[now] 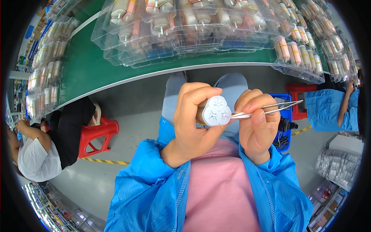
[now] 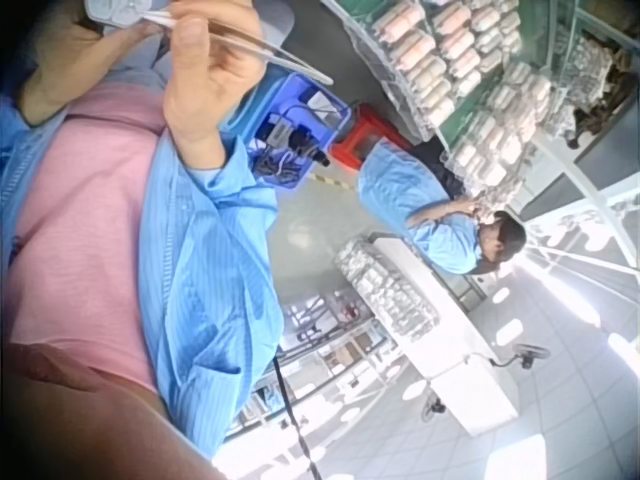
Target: Assembling small white cylindrical units using tweezers and manual tools on a factory production line.
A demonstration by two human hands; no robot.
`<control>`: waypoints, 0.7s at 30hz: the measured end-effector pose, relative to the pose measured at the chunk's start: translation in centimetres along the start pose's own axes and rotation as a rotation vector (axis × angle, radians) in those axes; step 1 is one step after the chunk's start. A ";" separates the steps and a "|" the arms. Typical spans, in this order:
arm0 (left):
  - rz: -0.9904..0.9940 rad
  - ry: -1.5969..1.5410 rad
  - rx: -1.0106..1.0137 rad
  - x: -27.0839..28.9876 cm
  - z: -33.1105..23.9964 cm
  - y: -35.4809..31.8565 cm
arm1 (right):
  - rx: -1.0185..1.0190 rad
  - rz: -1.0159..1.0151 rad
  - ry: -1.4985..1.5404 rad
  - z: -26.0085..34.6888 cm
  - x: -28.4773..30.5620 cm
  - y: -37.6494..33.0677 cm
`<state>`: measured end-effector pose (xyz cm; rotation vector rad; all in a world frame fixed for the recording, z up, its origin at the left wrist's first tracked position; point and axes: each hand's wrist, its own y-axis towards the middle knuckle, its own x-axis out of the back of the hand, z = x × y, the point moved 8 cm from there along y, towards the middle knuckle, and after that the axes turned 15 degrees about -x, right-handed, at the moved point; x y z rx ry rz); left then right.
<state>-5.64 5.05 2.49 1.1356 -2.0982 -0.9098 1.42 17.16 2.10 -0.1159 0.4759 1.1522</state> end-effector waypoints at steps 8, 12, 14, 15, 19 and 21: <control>0.026 -0.192 0.232 -0.6 0.6 0.1 | 0.151 -0.014 -0.126 1.7 0.2 0.3; 0.079 -0.230 0.285 -0.7 0.7 -0.1 | 0.183 -0.008 -0.164 2.5 0.5 0.8; 0.098 -0.311 0.363 -1.1 1.0 -0.5 | 0.172 0.007 -0.172 2.6 0.4 1.0; 0.098 -0.311 0.364 -1.1 0.9 -0.5 | 0.163 0.023 -0.177 2.6 0.2 1.1; 0.024 -0.508 0.481 -1.6 1.2 -1.0 | 0.132 0.056 -0.159 2.4 -0.1 1.2; -0.015 -0.569 0.507 -1.7 1.4 -1.2 | 0.139 0.073 -0.185 2.4 -0.2 1.3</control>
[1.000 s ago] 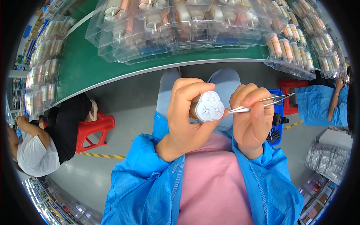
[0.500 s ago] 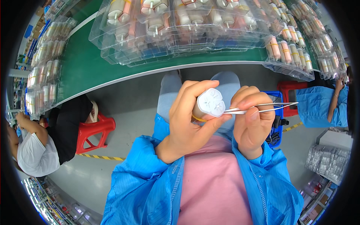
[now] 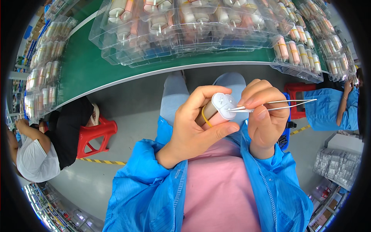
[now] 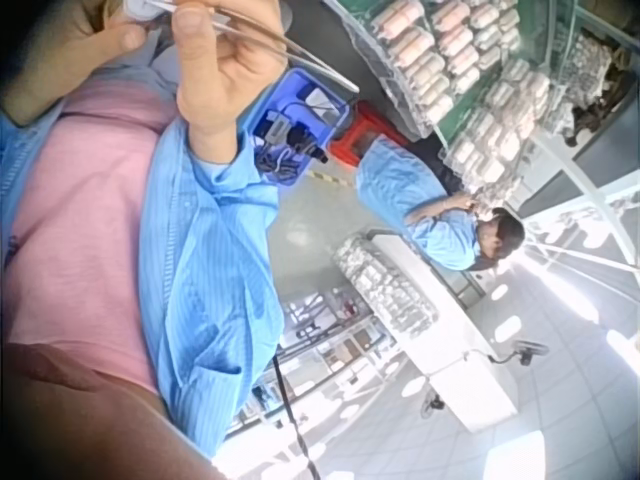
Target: Assembling small white cylindrical units using tweezers and manual tools on a factory production line.
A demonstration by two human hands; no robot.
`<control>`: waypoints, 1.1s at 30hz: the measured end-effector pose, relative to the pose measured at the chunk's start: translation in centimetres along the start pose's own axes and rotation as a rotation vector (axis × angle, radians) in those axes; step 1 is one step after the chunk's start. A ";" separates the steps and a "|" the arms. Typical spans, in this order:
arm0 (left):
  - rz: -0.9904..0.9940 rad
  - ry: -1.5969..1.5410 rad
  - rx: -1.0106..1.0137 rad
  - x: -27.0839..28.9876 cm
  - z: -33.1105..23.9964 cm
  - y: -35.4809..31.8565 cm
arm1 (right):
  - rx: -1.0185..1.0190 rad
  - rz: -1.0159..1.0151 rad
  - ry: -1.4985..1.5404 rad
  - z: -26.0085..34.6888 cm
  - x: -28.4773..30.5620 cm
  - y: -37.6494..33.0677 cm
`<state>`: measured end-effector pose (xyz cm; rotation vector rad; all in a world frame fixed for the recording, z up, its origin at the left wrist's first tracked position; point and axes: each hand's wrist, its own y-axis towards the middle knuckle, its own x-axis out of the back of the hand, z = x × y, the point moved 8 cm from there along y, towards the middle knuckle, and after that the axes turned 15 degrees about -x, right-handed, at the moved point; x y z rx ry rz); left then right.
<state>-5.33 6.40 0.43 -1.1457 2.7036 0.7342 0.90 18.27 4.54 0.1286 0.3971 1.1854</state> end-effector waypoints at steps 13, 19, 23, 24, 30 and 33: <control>0.084 -0.027 0.031 -0.3 0.2 -0.1 | 0.000 0.013 -0.041 0.1 0.1 0.0; 0.098 -0.030 0.016 -0.4 0.0 -0.1 | -0.015 0.014 -0.059 0.1 0.2 -0.1; 0.112 -0.034 0.001 -0.5 0.0 -0.1 | 0.001 0.022 -0.053 0.1 0.2 -0.2; 0.111 -0.035 0.002 -0.5 0.0 0.0 | 0.003 0.024 -0.055 0.1 0.2 -0.2; 0.125 -0.025 -0.006 -0.5 -0.1 0.1 | 0.041 0.038 -0.105 0.2 0.3 -0.3; 0.141 0.015 -0.033 -0.4 -0.3 0.2 | 0.034 0.033 -0.113 0.3 0.2 -0.2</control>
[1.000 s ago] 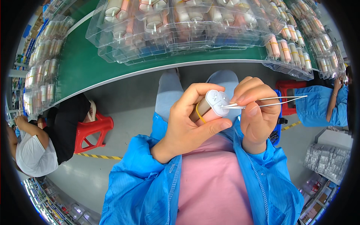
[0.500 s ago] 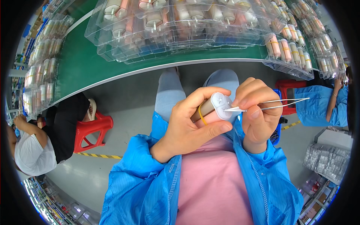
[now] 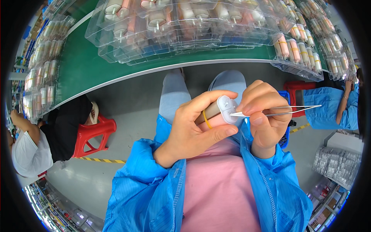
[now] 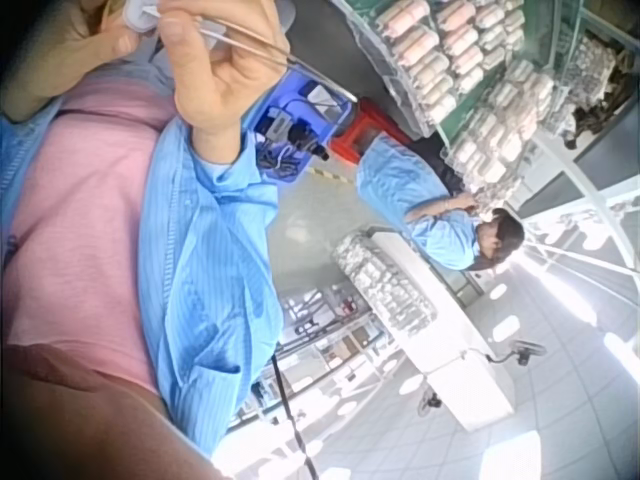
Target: Assembling small white cylindrical units using tweezers and manual tools on a factory production line.
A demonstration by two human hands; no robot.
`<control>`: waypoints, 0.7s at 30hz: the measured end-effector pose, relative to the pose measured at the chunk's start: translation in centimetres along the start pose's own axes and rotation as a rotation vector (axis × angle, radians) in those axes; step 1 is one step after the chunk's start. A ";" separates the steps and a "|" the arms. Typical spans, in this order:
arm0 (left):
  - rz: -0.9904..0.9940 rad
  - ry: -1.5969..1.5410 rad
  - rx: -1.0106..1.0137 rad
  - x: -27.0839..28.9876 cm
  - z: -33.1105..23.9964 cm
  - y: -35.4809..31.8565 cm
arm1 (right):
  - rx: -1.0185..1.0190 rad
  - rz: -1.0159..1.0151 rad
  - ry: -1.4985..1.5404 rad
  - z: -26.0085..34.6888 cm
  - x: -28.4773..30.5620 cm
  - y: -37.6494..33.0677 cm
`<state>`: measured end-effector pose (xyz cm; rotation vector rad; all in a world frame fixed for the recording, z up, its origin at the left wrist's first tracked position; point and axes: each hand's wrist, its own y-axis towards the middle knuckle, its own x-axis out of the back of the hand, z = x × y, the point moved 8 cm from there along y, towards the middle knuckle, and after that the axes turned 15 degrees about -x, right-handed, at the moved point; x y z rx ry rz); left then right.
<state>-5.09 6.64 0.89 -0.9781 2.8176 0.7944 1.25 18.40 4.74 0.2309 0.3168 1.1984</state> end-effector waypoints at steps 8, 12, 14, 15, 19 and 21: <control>0.013 0.027 -0.008 0.1 -0.2 0.0 | -0.022 0.074 -0.145 1.0 -0.5 0.6; 0.012 0.026 -0.008 0.1 -0.3 0.0 | 0.002 0.099 -0.173 1.2 -0.7 0.8; 0.013 0.092 -0.034 0.3 -0.4 0.1 | 0.012 0.111 -0.197 1.3 -0.8 0.9; 0.015 0.091 -0.035 0.3 -0.3 0.1 | 0.021 0.120 -0.224 1.4 -0.9 0.9; -0.002 0.047 -0.019 0.2 0.0 0.2 | 0.030 0.129 -0.253 1.5 -0.9 0.8; -0.006 0.026 -0.008 0.1 0.0 0.1 | -0.047 0.085 -0.145 0.9 -0.3 0.8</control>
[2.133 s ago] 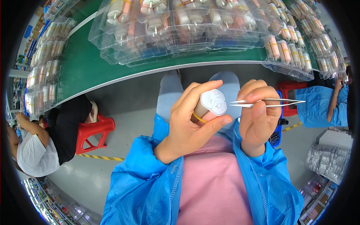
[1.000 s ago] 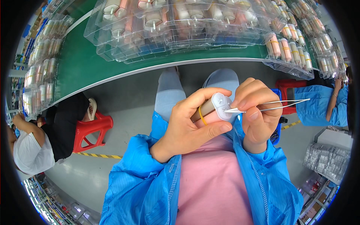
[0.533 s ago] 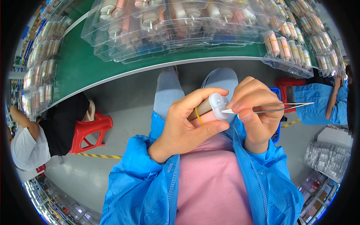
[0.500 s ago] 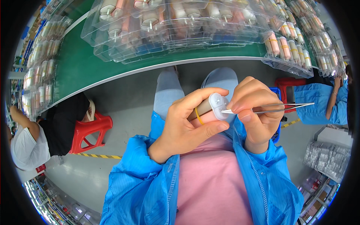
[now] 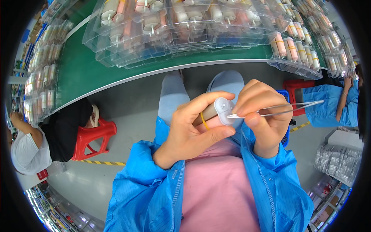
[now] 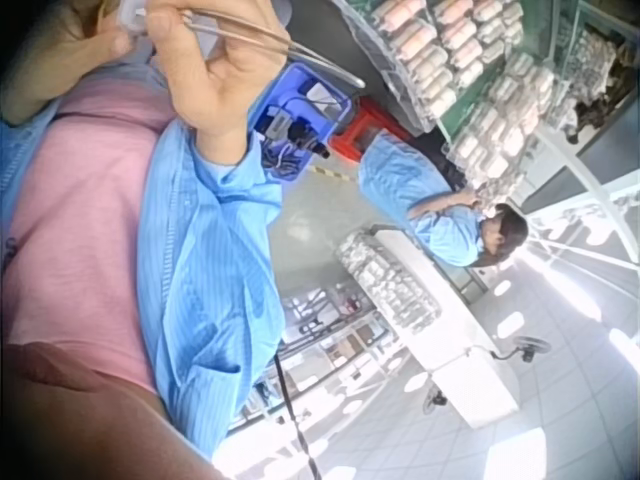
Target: Assembling small white cylindrical units using tweezers and manual tools on a factory production line.
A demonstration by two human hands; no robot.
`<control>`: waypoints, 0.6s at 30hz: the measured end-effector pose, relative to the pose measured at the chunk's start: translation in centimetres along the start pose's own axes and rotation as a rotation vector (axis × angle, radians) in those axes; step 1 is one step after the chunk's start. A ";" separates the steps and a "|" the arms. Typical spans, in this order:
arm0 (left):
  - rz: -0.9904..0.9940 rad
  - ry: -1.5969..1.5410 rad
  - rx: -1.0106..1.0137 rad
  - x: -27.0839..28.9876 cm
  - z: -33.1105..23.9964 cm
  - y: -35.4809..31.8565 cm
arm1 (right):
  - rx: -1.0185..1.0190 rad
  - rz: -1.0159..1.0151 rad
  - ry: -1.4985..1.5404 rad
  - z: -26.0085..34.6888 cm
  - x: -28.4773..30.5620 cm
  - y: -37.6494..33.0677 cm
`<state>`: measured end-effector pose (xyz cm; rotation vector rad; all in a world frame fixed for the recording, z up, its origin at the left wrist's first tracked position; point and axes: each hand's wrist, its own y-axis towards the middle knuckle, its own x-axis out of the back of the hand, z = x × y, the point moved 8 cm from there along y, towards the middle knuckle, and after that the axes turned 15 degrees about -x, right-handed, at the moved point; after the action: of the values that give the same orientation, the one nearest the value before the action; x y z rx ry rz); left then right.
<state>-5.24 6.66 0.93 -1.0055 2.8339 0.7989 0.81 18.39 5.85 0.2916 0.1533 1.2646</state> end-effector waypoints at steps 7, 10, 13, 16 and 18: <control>-0.018 -0.054 0.094 -0.3 0.3 -0.7 | 0.045 -0.152 0.153 -0.3 1.5 -1.1; -0.033 -0.088 0.084 -0.4 0.4 -0.8 | 0.027 -0.146 0.161 -0.5 1.2 -1.2; -0.039 -0.080 0.113 -0.1 0.9 -0.6 | 0.000 -0.152 0.181 -1.0 1.4 -0.9; -0.027 -0.053 0.089 0.0 0.5 -0.2 | 0.012 -0.133 0.182 -0.7 1.1 -0.6; -0.016 -0.042 0.046 0.1 0.0 0.2 | 0.016 -0.134 0.189 -0.5 1.0 -0.4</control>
<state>-5.44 6.76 1.01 -0.9924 2.7919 0.7408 1.34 19.31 5.34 0.1718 0.3392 1.1567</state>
